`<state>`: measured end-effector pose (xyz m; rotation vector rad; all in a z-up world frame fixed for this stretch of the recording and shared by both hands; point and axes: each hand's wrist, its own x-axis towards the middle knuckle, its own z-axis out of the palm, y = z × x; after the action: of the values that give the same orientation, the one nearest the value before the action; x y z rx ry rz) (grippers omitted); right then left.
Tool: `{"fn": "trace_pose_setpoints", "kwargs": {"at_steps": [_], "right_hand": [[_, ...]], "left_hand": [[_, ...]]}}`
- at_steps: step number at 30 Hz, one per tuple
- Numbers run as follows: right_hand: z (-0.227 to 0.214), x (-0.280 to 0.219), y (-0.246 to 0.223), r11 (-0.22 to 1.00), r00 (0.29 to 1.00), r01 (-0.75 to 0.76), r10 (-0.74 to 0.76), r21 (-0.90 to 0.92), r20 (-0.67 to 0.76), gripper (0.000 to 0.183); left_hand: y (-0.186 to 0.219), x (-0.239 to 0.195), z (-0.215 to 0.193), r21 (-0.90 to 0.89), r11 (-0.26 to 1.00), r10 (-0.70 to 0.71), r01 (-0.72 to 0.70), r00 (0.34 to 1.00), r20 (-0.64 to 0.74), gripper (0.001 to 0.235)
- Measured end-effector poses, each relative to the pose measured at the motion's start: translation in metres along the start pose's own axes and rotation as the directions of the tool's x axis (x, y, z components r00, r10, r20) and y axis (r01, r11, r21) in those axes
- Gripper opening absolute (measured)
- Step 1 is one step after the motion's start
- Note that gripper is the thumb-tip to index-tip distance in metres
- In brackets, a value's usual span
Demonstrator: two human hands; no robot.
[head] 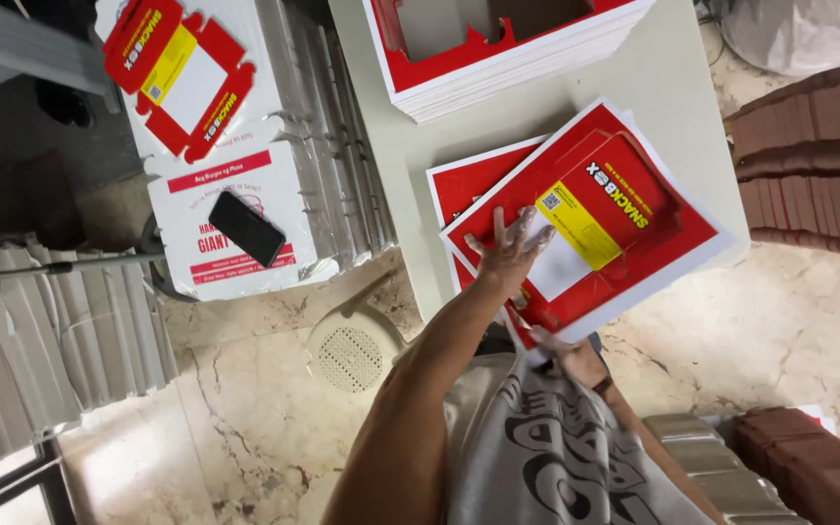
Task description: Removing center cutouts from cardboard box templates and stacking the prepared frames on a workbench.
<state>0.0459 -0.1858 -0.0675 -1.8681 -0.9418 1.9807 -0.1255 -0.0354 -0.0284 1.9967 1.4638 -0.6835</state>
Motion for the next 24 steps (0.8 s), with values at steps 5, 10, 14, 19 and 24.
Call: {"fn": "trace_pose_setpoints", "kwargs": {"at_steps": [5, 10, 14, 19, 24], "right_hand": [[-0.003, -0.038, -0.046, 1.0, 0.998, 0.026, -0.025, -0.011, 0.049, 0.094], [-0.026, -0.053, -0.094, 0.996, 0.996, 0.063, -0.059, -0.056, 0.068, 0.081], [-0.045, -0.039, -0.068, 0.955, 0.981, -0.196, 0.189, 0.225, 0.05, 0.085], [-0.079, 0.03, 0.054, 0.953, 0.892, -0.139, 0.238, 0.268, -0.385, 0.063], [-0.171, 0.045, -0.02, 0.939, 0.966, -0.223, 0.177, -0.262, -0.188, 0.08]], "left_hand": [[0.005, -0.018, -0.025, -0.029, 0.999, -0.016, 0.018, 0.999, 0.047, 0.113], [-0.004, -0.014, -0.045, -0.136, 0.99, 0.045, -0.027, 0.991, 0.129, 0.109], [-0.032, -0.016, -0.019, -0.234, 0.972, -0.089, 0.0, 0.924, -0.372, 0.071], [-0.034, -0.065, 0.0, -0.635, 0.766, -0.378, 0.101, 0.869, -0.318, 0.072], [-0.018, -0.125, 0.05, -0.99, 0.056, -0.437, 0.129, 0.895, 0.092, 0.082]]}}
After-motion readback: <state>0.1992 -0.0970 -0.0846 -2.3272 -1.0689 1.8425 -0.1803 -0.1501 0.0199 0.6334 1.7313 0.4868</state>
